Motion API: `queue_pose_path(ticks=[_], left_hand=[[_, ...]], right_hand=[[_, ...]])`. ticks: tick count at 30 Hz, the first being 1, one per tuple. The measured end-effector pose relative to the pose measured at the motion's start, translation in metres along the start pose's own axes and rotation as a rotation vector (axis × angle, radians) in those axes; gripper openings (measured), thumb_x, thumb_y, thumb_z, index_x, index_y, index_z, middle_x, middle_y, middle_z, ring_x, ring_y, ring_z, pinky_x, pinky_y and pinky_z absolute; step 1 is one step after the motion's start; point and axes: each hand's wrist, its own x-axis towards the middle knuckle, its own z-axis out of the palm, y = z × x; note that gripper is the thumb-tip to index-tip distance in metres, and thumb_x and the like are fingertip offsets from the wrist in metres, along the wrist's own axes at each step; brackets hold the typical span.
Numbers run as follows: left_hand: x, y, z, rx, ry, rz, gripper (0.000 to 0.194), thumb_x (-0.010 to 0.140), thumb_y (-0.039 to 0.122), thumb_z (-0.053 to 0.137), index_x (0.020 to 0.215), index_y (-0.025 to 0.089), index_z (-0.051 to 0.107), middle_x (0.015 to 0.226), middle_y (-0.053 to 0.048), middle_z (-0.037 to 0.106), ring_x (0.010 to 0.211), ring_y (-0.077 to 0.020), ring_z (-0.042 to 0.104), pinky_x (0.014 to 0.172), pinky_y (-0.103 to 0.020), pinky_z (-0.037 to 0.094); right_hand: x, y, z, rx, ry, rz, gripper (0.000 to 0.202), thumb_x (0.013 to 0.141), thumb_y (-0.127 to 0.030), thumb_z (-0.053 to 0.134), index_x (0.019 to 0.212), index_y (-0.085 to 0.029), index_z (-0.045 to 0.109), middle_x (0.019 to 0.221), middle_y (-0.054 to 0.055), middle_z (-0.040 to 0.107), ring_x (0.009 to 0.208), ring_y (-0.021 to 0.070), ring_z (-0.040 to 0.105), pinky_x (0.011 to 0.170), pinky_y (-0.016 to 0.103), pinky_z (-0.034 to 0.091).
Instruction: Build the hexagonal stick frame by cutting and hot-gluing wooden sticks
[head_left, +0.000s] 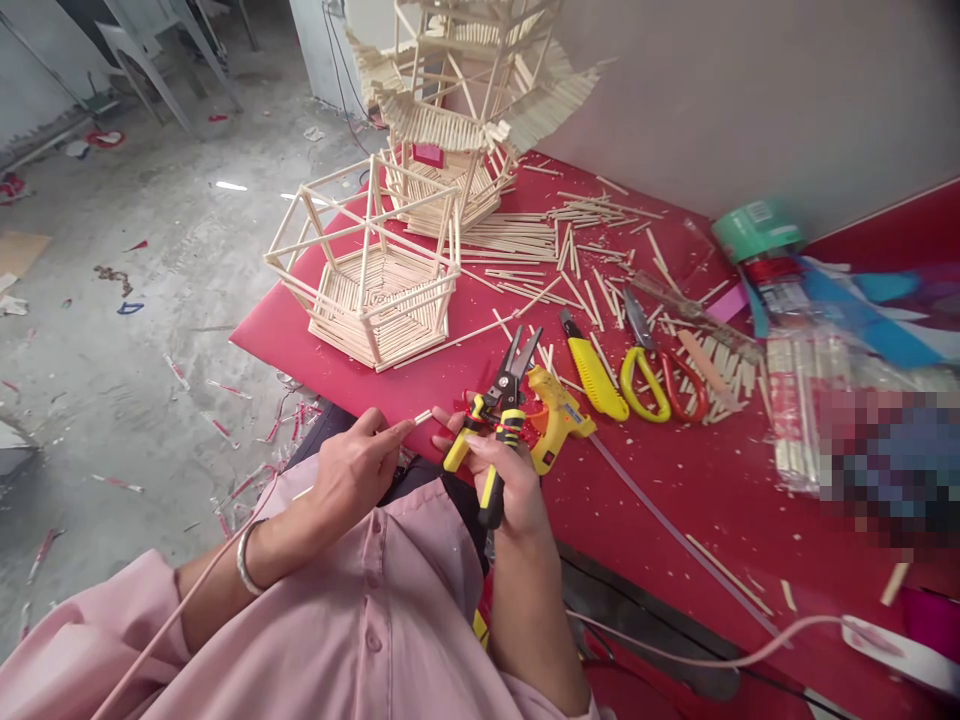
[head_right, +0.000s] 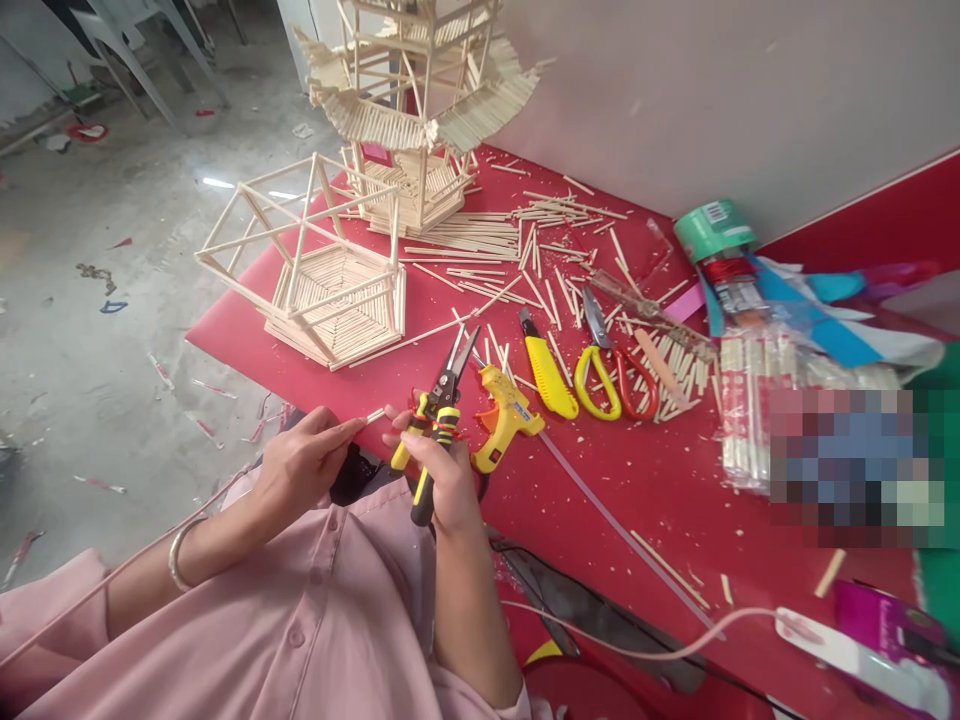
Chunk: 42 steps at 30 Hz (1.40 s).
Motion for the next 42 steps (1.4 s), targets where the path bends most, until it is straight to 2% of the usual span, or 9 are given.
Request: queue_pose_path(ticks=[4,17,21,24,27,31,34,37,42], left_hand=[[0.001,0.001,-0.003,0.019,-0.042,0.003,0.04,0.091,0.015,0.046,0.113,0.032,0.074,0.076,-0.001,0.059,0.053,-0.0091,0.047,0.048,-0.022,0.03],[0.001,0.002,-0.002,0.016,-0.022,0.011,0.039,0.091,0.016,0.046,0.111,0.03,0.075,0.075,-0.001,0.058,0.054,-0.01,0.047,0.047,-0.021,0.028],[0.001,0.002,-0.002,0.007,-0.039,0.006,0.039,0.093,0.017,0.043,0.113,0.029,0.074,0.076,-0.002,0.058,0.057,-0.0103,0.049,0.047,-0.021,0.028],[0.002,-0.001,-0.003,-0.06,-0.038,0.006,0.037,0.095,0.02,0.043,0.113,0.027,0.074,0.077,-0.002,0.058,0.059,-0.0098,0.051,0.05,-0.02,0.033],[0.007,-0.002,-0.009,-0.217,0.001,0.015,0.033,0.097,0.021,0.044,0.111,0.023,0.075,0.075,-0.001,0.055,0.06,-0.009,0.052,0.054,-0.019,0.039],[0.02,0.0,-0.024,-0.441,0.092,0.087,0.028,0.097,0.018,0.049,0.108,0.02,0.074,0.072,0.0,0.056,0.06,-0.0073,0.054,0.057,-0.017,0.043],[0.028,0.006,-0.036,-0.543,0.14,0.163,0.026,0.096,0.016,0.051,0.106,0.019,0.074,0.072,0.001,0.057,0.059,-0.0068,0.055,0.056,-0.017,0.044],[0.03,0.01,-0.042,-0.622,0.151,0.211,0.025,0.095,0.014,0.052,0.107,0.019,0.074,0.072,0.001,0.058,0.059,-0.0068,0.056,0.054,-0.016,0.044],[0.03,0.01,-0.045,-0.704,0.16,0.276,0.026,0.094,0.012,0.053,0.108,0.019,0.073,0.073,0.0,0.059,0.06,-0.007,0.057,0.055,-0.016,0.045]], right_hand=[[0.0,0.001,-0.001,-0.005,-0.008,-0.004,0.05,0.072,-0.027,0.074,0.121,-0.025,0.063,0.094,0.001,0.071,0.114,0.0285,0.065,0.093,0.046,0.057],[-0.002,-0.003,0.001,0.034,-0.008,0.012,0.047,0.071,-0.028,0.074,0.116,-0.027,0.064,0.091,0.0,0.07,0.108,0.0282,0.068,0.095,0.046,0.055],[-0.015,-0.004,0.0,0.057,-0.018,-0.029,0.047,0.071,-0.031,0.073,0.118,-0.029,0.063,0.098,0.001,0.07,0.106,0.0282,0.068,0.098,0.049,0.051],[-0.038,-0.004,-0.004,0.026,-0.067,-0.04,0.05,0.073,-0.037,0.072,0.121,-0.03,0.062,0.106,0.004,0.068,0.107,0.029,0.067,0.099,0.05,0.049],[-0.065,-0.001,-0.012,-0.162,-0.069,-0.02,0.047,0.076,-0.038,0.07,0.122,-0.03,0.061,0.108,0.004,0.067,0.1,0.0254,0.066,0.096,0.046,0.049],[-0.087,0.004,-0.022,-0.623,-0.023,-0.008,0.037,0.077,-0.03,0.069,0.114,-0.028,0.064,0.104,0.003,0.065,0.096,0.0213,0.061,0.09,0.038,0.047],[-0.089,0.004,-0.021,-0.784,0.005,-0.04,0.04,0.074,-0.023,0.067,0.114,-0.026,0.063,0.097,0.002,0.064,0.092,0.0209,0.06,0.086,0.036,0.047],[-0.085,0.0,-0.013,-0.865,-0.008,-0.114,0.045,0.071,-0.017,0.064,0.115,-0.026,0.063,0.092,0.001,0.064,0.092,0.0217,0.061,0.09,0.037,0.047],[-0.078,-0.001,0.005,-0.969,-0.032,-0.209,0.065,0.069,-0.013,0.064,0.132,-0.028,0.056,0.105,0.003,0.066,0.102,0.024,0.061,0.099,0.04,0.044]])
